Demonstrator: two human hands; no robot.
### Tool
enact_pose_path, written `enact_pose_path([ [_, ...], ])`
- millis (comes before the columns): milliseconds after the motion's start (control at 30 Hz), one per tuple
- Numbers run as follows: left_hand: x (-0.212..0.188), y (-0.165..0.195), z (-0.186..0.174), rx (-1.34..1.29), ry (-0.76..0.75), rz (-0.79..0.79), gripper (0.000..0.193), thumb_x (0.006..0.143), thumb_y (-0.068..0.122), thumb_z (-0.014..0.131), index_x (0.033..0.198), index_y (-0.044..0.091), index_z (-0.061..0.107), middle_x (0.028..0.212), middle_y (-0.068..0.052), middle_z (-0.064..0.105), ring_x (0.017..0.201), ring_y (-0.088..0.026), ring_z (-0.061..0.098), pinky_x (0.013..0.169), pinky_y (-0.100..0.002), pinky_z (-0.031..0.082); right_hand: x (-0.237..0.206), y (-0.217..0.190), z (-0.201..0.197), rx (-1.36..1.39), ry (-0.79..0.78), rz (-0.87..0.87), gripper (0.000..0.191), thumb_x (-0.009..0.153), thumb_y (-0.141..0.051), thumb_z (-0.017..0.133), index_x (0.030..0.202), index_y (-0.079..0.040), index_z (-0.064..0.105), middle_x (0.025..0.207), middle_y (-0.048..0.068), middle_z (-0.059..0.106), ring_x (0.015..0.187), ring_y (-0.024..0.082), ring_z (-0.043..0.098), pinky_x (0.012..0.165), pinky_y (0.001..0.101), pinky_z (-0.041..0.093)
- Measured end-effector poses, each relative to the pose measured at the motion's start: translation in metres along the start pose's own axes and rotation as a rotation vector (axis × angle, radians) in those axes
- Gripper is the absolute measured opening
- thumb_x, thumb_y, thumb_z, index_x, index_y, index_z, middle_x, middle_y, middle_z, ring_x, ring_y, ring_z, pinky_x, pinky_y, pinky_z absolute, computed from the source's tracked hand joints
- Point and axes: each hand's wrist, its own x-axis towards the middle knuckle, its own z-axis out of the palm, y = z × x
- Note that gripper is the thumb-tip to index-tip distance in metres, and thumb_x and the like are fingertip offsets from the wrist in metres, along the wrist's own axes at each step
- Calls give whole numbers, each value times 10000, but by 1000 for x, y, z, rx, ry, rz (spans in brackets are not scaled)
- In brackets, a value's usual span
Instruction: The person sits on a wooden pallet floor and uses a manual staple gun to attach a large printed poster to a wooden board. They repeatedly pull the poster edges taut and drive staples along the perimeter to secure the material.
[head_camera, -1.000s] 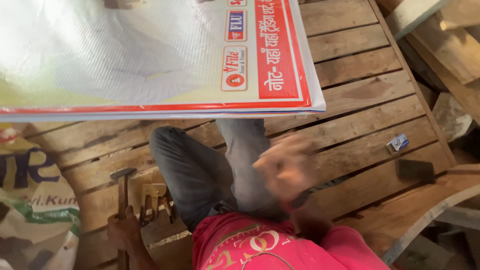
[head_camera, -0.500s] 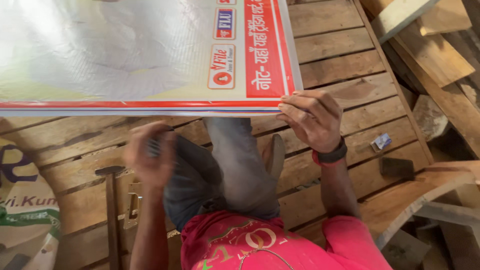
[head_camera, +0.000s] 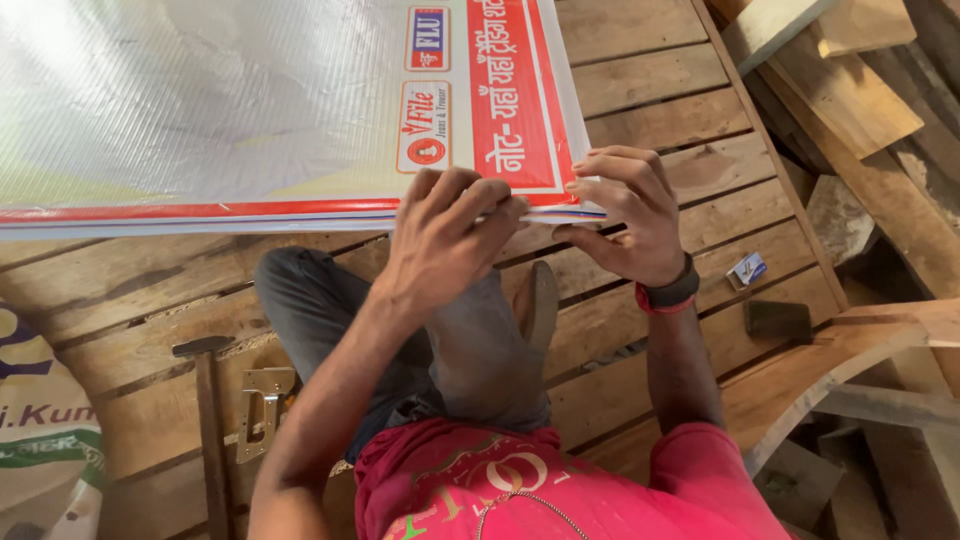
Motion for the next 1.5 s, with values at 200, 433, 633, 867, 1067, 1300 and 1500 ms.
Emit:
enact_pose_path([
  [200,13,-3,-9,-116,-49,-97,130,884,139,800,979,95,724,1016,-28,658,950,-251,591,833,-415,467,7,5,-3,145,-61,52,234,890,-99,848,1080,-87,711,1136,58,715,1143,295,662,997,406,549],
  [433,28,9,-14,-136,-100,-190,256,794,188,804,1016,81,734,951,-52,635,925,-272,586,825,-427,480,13,7,3,174,8,15,87,970,-116,768,1002,-75,698,1039,59,717,1049,278,693,1022,441,537],
  [633,23,6,-9,-123,-108,-161,215,867,224,814,1028,108,728,989,-24,643,965,-253,591,839,-408,478,13,6,4,213,-11,33,95,991,-114,755,1038,-52,699,1050,83,713,1056,285,684,951,404,553],
  [867,-1,12,2,154,-76,56,82,843,88,812,894,77,749,921,-49,606,958,-241,607,787,-413,501,12,-7,0,98,-53,12,179,940,-93,821,1069,-55,703,1108,76,699,1098,309,668,956,421,548],
  [1067,-18,20,10,230,227,185,138,944,24,831,1048,25,740,1066,-42,610,975,-182,594,853,-363,545,-4,-11,24,-276,182,-294,197,865,-9,882,951,-85,722,1011,19,675,977,266,624,867,440,576],
  [1300,-22,18,12,190,175,196,235,917,34,775,1142,-26,741,1052,-57,591,997,-199,608,871,-352,556,-24,7,28,-341,160,-415,186,863,48,891,935,-48,750,1030,33,683,964,222,623,849,419,621],
  [1500,-23,21,14,190,158,173,233,897,40,765,1123,-9,733,1022,-42,567,983,-189,608,858,-337,557,-26,8,34,-283,165,-365,175,887,68,883,991,-15,770,1080,55,644,974,251,626,885,404,668],
])
